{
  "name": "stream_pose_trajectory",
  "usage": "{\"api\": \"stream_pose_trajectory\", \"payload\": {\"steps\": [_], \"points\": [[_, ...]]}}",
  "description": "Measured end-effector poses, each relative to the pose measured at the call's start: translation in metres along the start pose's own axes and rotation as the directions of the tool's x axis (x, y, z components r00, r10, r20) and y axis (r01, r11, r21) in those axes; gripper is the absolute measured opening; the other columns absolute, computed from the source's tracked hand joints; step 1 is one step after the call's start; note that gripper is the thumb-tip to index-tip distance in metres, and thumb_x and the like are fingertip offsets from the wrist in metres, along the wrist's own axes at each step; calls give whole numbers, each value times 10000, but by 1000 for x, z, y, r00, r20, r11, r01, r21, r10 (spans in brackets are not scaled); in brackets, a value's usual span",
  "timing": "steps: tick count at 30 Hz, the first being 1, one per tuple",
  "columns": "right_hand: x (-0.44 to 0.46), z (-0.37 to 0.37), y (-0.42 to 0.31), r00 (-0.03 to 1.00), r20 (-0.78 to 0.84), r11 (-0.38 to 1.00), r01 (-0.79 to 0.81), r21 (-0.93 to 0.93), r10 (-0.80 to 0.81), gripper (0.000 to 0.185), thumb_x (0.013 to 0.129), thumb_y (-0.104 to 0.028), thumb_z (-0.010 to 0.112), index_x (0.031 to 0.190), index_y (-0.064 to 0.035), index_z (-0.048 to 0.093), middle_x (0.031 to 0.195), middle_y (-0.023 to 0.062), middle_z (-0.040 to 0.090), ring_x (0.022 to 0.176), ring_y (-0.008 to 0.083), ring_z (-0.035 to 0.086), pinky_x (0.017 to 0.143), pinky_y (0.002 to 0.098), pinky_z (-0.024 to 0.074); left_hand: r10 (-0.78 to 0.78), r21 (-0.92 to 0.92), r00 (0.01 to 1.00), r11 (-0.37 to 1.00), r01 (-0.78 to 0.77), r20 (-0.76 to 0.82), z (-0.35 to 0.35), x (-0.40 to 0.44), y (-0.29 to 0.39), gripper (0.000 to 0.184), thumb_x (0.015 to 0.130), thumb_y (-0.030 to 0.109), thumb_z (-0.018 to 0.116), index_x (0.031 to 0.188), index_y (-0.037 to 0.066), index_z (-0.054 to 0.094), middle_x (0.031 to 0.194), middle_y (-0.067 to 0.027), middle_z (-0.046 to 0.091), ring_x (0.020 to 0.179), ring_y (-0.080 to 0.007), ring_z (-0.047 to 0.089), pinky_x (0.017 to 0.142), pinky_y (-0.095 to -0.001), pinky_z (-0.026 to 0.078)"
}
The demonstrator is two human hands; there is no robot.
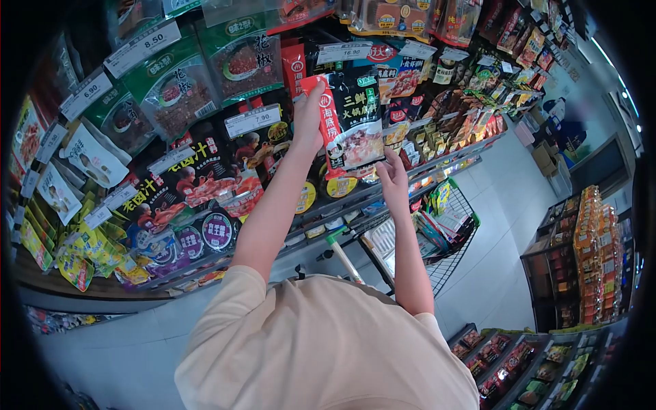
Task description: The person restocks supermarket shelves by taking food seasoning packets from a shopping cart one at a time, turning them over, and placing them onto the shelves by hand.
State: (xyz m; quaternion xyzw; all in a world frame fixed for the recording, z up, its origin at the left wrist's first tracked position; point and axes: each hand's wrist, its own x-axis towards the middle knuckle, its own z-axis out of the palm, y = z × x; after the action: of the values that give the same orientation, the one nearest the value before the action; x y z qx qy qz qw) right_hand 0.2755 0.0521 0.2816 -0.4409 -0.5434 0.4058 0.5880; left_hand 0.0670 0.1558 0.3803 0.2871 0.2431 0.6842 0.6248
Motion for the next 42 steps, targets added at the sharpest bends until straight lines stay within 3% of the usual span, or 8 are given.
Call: {"api": "stream_pose_trajectory", "payload": {"steps": [6, 11, 20, 27, 32, 42], "points": [[12, 7, 2, 1000, 1, 981, 10, -194, -10, 549, 1003, -167, 618, 1485, -24, 398, 1372, 138, 548, 1195, 186, 566, 993, 321, 452, 64, 17, 998, 998, -64, 4, 17, 3, 13, 183, 956, 259, 673, 1004, 83, 658, 888, -5, 709, 707, -83, 682, 632, -238, 550], [14, 18, -10, 999, 18, 989, 42, -140, -40, 539, 1006, -163, 611, 1488, -33, 406, 1359, 133, 559, 1228, 192, 547, 1009, 326, 443, 141, 97, 988, 985, -146, 55, 14, 14, 19, 197, 966, 253, 662, 1017, 63, 679, 920, -16, 719, 754, -82, 685, 654, -241, 542], [11, 27, -27, 997, 34, 995, -66, -68, 69, 536, 1006, -126, 596, 1496, -35, 398, 1453, 100, 490, 1311, 202, 497, 1063, 327, 415, 230, 195, 964, 947, -254, 136, 16, 14, 25, 244, 989, 240, 637, 1069, 19, 699, 983, -32, 720, 835, -71, 676, 728, -220, 524], [9, 30, -29, 996, 43, 994, -76, -81, 80, 531, 1004, -105, 588, 1499, -52, 401, 1433, 101, 506, 1341, 214, 479, 1054, 333, 423, 215, 176, 961, 953, -246, 174, 12, 16, 26, 250, 993, 238, 629, 1084, 14, 694, 984, -31, 719, 833, -72, 675, 722, -215, 521], [9, 31, -25, 996, 57, 997, -63, -47, 65, 526, 1001, -84, 575, 1499, -63, 406, 1411, 104, 521, 1339, 216, 481, 1043, 332, 429, 210, 159, 975, 962, -220, 78, 11, 23, 26, 240, 994, 251, 628, 1070, 32, 693, 955, -21, 716, 805, -65, 658, 721, -235, 514], [4, 34, -28, 996, 60, 996, -54, -71, 59, 520, 997, -66, 566, 1493, -40, 412, 1381, 110, 541, 1313, 213, 505, 1038, 325, 436, 223, 156, 974, 961, -227, 41, 15, 15, 38, 225, 1001, 258, 623, 1029, 45, 689, 912, -10, 708, 759, -67, 646, 698, -249, 511]]}}
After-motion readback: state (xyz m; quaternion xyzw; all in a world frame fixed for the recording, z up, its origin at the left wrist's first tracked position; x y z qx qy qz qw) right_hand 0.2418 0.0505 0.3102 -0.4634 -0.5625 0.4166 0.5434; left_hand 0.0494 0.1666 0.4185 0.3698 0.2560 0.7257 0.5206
